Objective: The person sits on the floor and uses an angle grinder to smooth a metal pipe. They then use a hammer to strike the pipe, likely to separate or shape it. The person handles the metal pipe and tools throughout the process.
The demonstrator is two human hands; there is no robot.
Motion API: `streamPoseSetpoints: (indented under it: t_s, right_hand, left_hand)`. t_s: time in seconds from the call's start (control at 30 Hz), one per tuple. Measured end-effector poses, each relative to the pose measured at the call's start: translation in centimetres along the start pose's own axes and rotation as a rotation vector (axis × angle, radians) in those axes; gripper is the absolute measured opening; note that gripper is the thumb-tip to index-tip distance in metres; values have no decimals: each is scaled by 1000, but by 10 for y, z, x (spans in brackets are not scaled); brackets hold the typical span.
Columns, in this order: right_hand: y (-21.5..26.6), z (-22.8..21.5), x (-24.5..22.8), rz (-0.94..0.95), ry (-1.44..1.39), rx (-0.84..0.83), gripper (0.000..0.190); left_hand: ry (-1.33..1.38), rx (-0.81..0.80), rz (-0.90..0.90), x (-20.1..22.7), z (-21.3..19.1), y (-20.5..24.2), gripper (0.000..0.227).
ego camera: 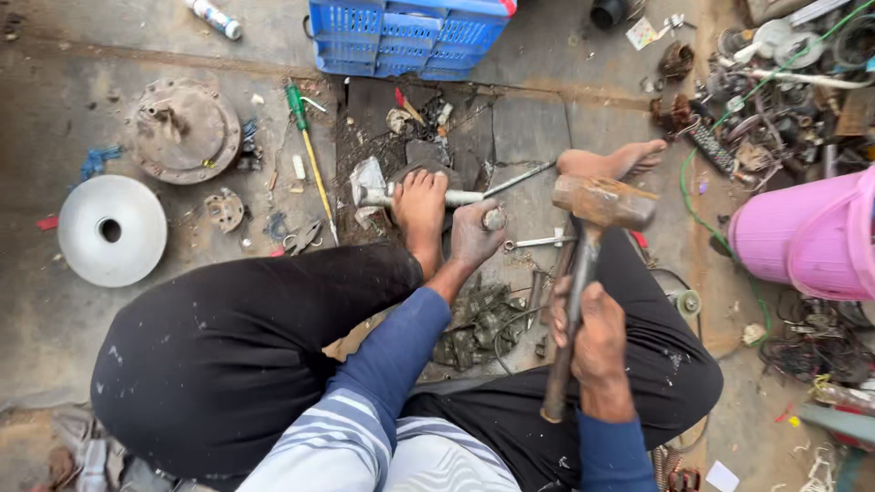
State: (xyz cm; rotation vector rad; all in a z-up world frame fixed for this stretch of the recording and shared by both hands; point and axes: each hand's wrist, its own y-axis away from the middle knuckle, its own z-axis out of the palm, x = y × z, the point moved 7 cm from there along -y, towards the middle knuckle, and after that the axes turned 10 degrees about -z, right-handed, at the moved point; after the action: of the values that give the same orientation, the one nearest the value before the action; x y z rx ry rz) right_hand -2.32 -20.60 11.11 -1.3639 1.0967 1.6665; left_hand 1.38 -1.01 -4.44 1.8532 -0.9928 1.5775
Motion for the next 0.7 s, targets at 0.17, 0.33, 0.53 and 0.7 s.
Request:
streamPoseSetpoints:
  t_s: [0.17,0.33,0.53,0.7]
  right_hand:
    - [-7,-9,62,59,-265,-29,54]
    - [-12,-33,126,200,-666,-8,39]
    - [-26,-47,223,466,-640,159,13]
    - [1,-51,250,657,-598,284,11]
  left_hand:
    - [-41,-68,11,19,-4,14,11]
    - [-146,-240,110,42,11,53,14]
    - [-100,-387,-182,6,17,98,12]
    - [124,-145,-497,-49,13,92,33]
